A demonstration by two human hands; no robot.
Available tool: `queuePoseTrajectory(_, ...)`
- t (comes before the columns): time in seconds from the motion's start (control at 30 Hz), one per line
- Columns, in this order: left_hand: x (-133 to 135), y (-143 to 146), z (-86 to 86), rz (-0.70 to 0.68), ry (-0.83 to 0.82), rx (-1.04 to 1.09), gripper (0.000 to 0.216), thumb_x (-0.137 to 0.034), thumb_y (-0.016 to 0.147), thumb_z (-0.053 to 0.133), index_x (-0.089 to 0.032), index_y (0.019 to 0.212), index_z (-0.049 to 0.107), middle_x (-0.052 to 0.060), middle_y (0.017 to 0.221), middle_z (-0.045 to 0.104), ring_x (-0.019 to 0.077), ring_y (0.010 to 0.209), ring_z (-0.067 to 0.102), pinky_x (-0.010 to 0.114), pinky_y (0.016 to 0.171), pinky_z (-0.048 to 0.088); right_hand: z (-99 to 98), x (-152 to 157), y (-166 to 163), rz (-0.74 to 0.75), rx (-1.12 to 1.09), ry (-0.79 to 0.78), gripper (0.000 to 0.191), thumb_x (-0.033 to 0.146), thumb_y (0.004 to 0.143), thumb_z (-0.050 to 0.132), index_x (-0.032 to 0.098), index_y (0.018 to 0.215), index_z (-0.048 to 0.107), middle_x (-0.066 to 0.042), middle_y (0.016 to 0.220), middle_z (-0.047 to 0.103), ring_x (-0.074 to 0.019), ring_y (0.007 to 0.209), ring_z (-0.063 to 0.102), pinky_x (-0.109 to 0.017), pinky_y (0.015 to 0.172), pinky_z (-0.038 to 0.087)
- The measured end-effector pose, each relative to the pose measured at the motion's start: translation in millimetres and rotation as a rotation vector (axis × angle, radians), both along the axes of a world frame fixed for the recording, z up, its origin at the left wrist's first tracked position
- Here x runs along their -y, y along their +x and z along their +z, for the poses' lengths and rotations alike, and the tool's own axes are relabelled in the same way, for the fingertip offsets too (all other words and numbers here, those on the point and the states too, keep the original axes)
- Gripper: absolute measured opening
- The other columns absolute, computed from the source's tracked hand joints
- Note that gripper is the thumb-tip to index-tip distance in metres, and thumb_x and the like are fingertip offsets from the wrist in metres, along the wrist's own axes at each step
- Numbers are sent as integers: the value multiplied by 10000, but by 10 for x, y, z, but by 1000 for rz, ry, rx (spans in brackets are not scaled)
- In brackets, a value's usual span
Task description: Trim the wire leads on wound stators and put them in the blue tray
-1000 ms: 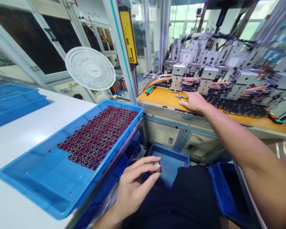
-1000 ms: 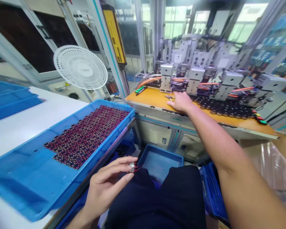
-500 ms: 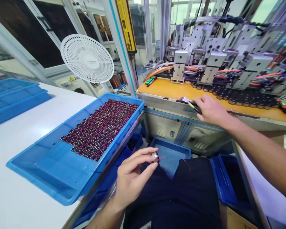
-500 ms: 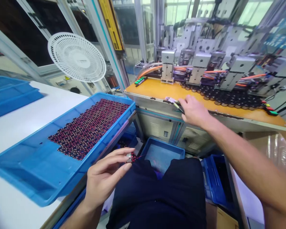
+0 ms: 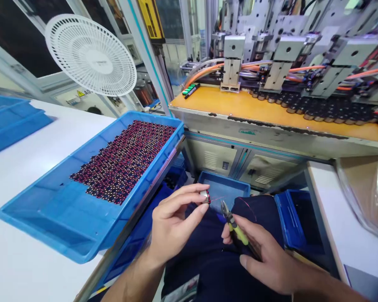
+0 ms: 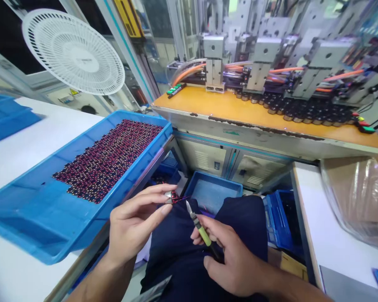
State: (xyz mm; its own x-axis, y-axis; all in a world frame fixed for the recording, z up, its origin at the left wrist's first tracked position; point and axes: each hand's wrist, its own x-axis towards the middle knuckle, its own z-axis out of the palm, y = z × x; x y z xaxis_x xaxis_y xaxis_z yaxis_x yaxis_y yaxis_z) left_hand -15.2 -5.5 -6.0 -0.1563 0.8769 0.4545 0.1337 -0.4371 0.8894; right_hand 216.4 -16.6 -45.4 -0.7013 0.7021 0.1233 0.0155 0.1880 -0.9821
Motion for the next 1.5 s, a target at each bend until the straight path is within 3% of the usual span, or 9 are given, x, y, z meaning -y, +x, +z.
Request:
queuePoseTrajectory(0.2,9,15,-5,-13,1,-22,283,-25,768,731,-235,954,766,58,1081,769,193,999,722,312,878,602,40,-74,-40,17,24,-17,707,64,834,510,229,1496,325,-127,1226,580,-217,1160,586,-452,1034,488)
queuePoseTrajectory(0.5,25,-9,-21,-18,-18,-11,290,-21,766,729,-236,955,770,64,1079,768,208,999,722,337,881,602,91,-137,-166,-13,-87,-4,757,16,788,501,276,1490,386,-64,1020,598,-153,861,612,-348,831,565)
queuePoseTrajectory(0.73,9,-10,-38,-38,-10,-1,317,0,766,720,-238,971,764,60,1084,763,205,1015,717,334,888,599,93,-132,-177,-18,-83,-2,769,-9,807,477,340,1485,379,-40,997,586,-129,815,594,-303,766,555)
queuePoseTrajectory(0.9,23,-25,-48,-43,-5,-11,336,13,767,713,-238,986,759,61,1095,759,201,1022,714,329,887,599,86,-116,-158,-34,-33,12,629,30,851,487,282,1427,449,-27,926,584,-112,762,561,-240,701,521)
queuePoseTrajectory(1.07,24,-16,-77,-59,-15,-3,327,3,775,713,-240,990,755,59,1104,754,193,1028,711,320,906,591,93,-120,-134,-41,78,2,348,73,842,506,194,1153,604,-32,876,579,-125,762,538,-224,670,498)
queuePoseTrajectory(1.27,6,-23,-114,-119,-35,-11,281,-21,808,697,-227,995,729,72,1128,719,187,1079,681,296,904,581,15,-138,-102,-127,84,-34,511,92,873,499,206,1371,506,-28,922,585,-123,783,566,-257,773,518)
queuePoseTrajectory(1.37,-13,-46,-149,-138,34,-48,276,4,801,690,-211,975,688,75,1170,660,175,1059,669,297,895,574,-5,-126,-47,-167,75,-24,549,88,898,489,245,1424,459,-30,958,593,-124,833,591,-263,816,524)
queuePoseTrajectory(1.5,-26,-53,-185,-144,144,-1,477,73,742,706,-233,1074,550,62,1155,641,171,1062,656,301,879,579,52,-105,44,-146,59,-9,634,50,908,465,345,1464,384,-26,1015,592,-108,844,609,-225,768,538)
